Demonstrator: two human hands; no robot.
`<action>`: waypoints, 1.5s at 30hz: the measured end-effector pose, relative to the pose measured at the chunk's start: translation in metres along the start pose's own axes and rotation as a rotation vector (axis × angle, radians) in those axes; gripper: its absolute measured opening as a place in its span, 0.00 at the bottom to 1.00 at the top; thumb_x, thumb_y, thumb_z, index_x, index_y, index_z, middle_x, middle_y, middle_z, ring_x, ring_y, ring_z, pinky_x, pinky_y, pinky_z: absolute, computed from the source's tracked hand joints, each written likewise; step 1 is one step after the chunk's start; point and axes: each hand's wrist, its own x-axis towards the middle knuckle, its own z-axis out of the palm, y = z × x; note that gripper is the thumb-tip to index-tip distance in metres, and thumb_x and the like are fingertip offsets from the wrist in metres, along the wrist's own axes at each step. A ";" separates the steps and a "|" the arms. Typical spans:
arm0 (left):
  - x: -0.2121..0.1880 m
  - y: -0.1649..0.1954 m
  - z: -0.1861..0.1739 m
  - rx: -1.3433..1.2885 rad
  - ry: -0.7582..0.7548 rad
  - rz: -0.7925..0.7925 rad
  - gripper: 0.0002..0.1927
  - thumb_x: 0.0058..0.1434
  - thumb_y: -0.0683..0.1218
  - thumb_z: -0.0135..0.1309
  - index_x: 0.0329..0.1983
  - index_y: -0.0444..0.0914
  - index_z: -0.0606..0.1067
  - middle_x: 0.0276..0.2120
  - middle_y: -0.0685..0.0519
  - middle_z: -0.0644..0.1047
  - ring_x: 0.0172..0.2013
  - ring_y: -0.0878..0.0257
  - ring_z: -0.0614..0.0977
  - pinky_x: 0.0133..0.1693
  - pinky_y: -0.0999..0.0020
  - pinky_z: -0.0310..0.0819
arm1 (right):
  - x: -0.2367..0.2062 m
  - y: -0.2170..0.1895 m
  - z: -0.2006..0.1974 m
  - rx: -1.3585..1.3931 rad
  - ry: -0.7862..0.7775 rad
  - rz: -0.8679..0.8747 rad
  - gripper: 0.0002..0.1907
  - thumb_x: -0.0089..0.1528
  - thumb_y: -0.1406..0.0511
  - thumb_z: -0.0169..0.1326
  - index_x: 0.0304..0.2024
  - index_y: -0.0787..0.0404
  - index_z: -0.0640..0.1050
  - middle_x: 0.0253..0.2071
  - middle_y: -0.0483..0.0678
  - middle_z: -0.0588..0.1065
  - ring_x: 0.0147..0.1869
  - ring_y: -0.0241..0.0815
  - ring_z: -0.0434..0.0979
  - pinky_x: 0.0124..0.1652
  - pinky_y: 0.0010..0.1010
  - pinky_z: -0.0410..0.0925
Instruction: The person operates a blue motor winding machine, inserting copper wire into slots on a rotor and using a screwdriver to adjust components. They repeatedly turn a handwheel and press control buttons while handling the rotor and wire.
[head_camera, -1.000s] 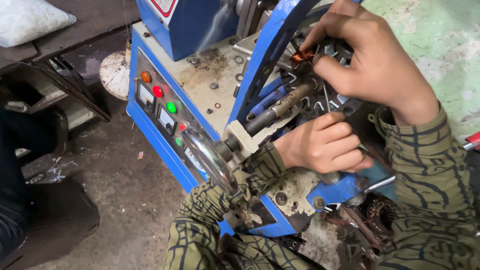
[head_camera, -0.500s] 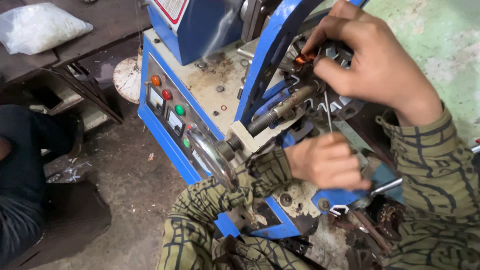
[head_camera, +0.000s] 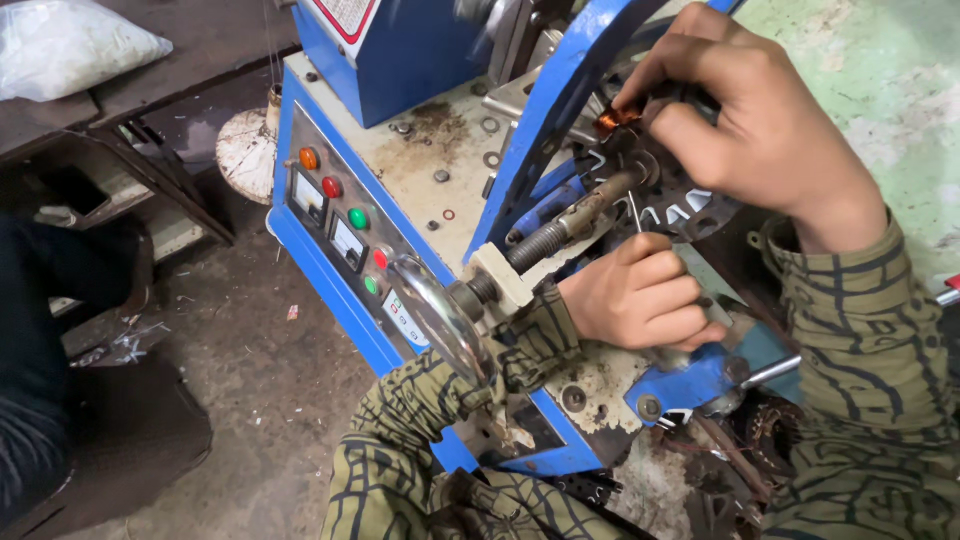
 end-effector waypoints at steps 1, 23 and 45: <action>-0.001 -0.002 -0.001 0.007 0.035 0.028 0.18 0.67 0.49 0.63 0.27 0.42 0.68 0.27 0.55 0.65 0.33 0.57 0.68 0.42 0.60 0.67 | 0.000 0.000 0.000 -0.006 -0.003 -0.005 0.08 0.63 0.73 0.51 0.42 0.69 0.79 0.43 0.55 0.74 0.53 0.51 0.75 0.55 0.37 0.68; -0.046 0.119 -0.051 -0.634 -0.366 -0.518 0.17 0.72 0.50 0.56 0.28 0.39 0.73 0.25 0.56 0.67 0.29 0.60 0.71 0.37 0.62 0.66 | 0.007 -0.004 -0.004 0.054 0.018 0.121 0.09 0.61 0.72 0.51 0.43 0.66 0.79 0.43 0.53 0.73 0.51 0.50 0.76 0.55 0.35 0.68; -0.015 0.112 -0.155 -0.450 -0.379 -0.542 0.09 0.71 0.47 0.56 0.48 0.38 0.75 0.52 0.48 0.75 0.61 0.47 0.75 0.65 0.50 0.70 | -0.005 -0.007 0.004 0.077 0.092 0.106 0.08 0.64 0.73 0.52 0.41 0.66 0.82 0.40 0.52 0.75 0.50 0.47 0.76 0.52 0.35 0.69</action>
